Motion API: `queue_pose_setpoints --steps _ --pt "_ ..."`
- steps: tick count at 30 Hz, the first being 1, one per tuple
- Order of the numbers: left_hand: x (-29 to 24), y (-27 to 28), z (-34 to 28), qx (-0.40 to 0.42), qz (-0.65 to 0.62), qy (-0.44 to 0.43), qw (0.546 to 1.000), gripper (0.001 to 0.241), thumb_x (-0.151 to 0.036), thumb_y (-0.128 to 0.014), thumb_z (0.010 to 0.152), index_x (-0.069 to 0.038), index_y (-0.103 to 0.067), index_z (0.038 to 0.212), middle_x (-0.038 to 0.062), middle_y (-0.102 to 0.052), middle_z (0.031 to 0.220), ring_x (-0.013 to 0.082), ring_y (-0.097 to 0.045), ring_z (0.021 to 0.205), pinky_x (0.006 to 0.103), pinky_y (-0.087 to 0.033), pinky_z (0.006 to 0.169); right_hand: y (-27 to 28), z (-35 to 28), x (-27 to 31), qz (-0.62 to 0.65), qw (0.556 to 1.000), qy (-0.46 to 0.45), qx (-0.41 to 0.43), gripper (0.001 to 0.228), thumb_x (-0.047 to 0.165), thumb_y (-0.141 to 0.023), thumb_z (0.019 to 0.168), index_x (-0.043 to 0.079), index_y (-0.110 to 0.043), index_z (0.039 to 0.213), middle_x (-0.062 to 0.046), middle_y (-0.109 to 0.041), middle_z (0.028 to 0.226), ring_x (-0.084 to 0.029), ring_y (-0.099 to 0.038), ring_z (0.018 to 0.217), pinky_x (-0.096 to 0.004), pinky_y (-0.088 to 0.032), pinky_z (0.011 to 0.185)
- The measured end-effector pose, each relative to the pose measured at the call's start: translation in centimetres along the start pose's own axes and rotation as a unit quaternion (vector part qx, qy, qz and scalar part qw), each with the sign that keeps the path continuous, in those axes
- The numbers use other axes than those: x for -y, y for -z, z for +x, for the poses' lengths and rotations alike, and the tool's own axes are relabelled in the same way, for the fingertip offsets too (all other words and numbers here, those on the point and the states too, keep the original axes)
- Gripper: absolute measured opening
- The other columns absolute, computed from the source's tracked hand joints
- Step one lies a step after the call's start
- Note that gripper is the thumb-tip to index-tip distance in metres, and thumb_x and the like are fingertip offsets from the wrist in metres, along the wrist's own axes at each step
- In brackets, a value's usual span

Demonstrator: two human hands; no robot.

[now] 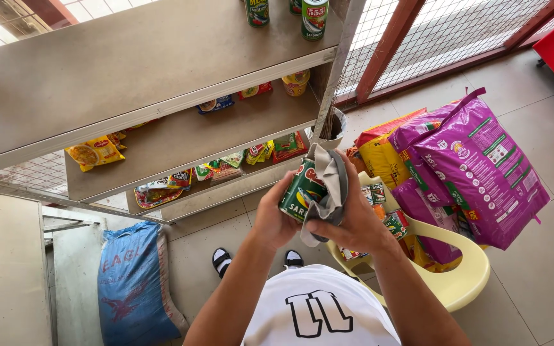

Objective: Wiping canned goods with a cloth and placing them onto a metal shelf in a grocery store.

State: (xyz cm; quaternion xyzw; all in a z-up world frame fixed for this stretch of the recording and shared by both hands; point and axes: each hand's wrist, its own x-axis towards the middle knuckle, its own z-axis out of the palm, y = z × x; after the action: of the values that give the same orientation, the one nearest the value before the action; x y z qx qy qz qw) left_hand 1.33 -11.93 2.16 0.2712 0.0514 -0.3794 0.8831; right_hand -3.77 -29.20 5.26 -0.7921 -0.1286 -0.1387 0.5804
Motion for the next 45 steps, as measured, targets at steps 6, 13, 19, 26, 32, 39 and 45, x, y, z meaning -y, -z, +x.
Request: queue_pose_setpoints --steps 6,13,19,26,32,39,45 --pt "1.6 2.3 1.4 0.08 0.05 -0.108 0.99 0.036 -0.031 -0.049 0.111 -0.01 -0.05 0.141 0.008 -0.065 0.128 0.0144 -0.065 0.109 0.0326 -0.052 0.087 0.4 -1.4 -6.4 0.146 0.979 -0.137 -0.026 0.08 0.021 -0.082 0.094 -0.005 -0.036 0.154 -0.017 -0.059 0.133 -0.022 -0.057 0.12 -0.04 -0.05 0.109" --pt "-0.3 -0.1 0.4 0.048 0.076 -0.1 0.991 0.042 -0.03 -0.049 0.107 -0.005 -0.052 0.14 0.006 -0.063 0.129 0.0126 -0.063 0.118 0.0312 -0.05 0.103 0.1 1.3 -0.2 -0.011 1.0 0.002 0.027 0.099 0.021 -0.084 0.078 -0.001 -0.025 0.154 -0.019 -0.05 0.14 -0.025 -0.051 0.13 -0.041 -0.044 0.106" --pt "1.0 2.8 1.5 0.098 0.052 -0.101 0.989 0.057 -0.051 -0.038 0.114 -0.004 -0.053 0.143 0.01 -0.069 0.114 0.0169 -0.07 0.095 0.0343 -0.058 0.069 0.1 1.7 0.6 -0.075 0.992 -0.092 -0.036 0.078 0.029 -0.081 0.083 0.003 -0.046 0.147 -0.019 -0.068 0.127 -0.031 -0.069 0.116 -0.041 -0.055 0.099" --pt "1.4 3.8 2.4 -0.032 0.047 -0.086 0.995 0.051 -0.042 -0.039 0.109 -0.006 -0.055 0.142 0.008 -0.071 0.119 0.0158 -0.07 0.101 0.0346 -0.059 0.081 -0.3 1.8 -1.0 -0.151 0.986 -0.07 -0.007 0.084 0.031 -0.084 0.078 0.004 -0.043 0.146 -0.02 -0.066 0.126 -0.034 -0.07 0.111 -0.042 -0.057 0.091" --pt "1.2 2.1 2.5 -0.051 0.008 -0.122 0.991 0.045 -0.034 -0.042 0.11 -0.006 -0.055 0.142 0.005 -0.069 0.124 0.0148 -0.066 0.112 0.0334 -0.053 0.098 -0.2 3.0 1.6 -0.087 0.994 -0.067 -0.028 0.071 0.022 -0.079 0.085 0.0 -0.045 0.143 -0.02 -0.066 0.125 -0.031 -0.068 0.116 -0.041 -0.052 0.098" --pt "1.3 1.9 2.2 0.021 0.075 -0.156 0.985 0.042 -0.028 -0.047 0.108 -0.003 -0.05 0.142 0.008 -0.065 0.128 0.0131 -0.064 0.115 0.0318 -0.052 0.1 -0.4 1.8 -3.4 -0.002 0.988 -0.133 -0.082 0.071 0.02 -0.08 0.086 -0.002 -0.048 0.146 -0.018 -0.066 0.131 -0.026 -0.063 0.122 -0.038 -0.051 0.105" --pt "0.5 0.7 1.9 0.009 0.045 -0.152 0.987 0.037 -0.026 -0.047 0.111 -0.004 -0.052 0.14 0.008 -0.065 0.124 0.0146 -0.064 0.112 0.0325 -0.052 0.096 -1.0 2.5 0.2 -0.022 0.999 -0.009 -0.042 0.088 0.018 -0.082 0.08 -0.001 -0.035 0.152 -0.019 -0.054 0.138 -0.027 -0.055 0.127 -0.039 -0.047 0.107"
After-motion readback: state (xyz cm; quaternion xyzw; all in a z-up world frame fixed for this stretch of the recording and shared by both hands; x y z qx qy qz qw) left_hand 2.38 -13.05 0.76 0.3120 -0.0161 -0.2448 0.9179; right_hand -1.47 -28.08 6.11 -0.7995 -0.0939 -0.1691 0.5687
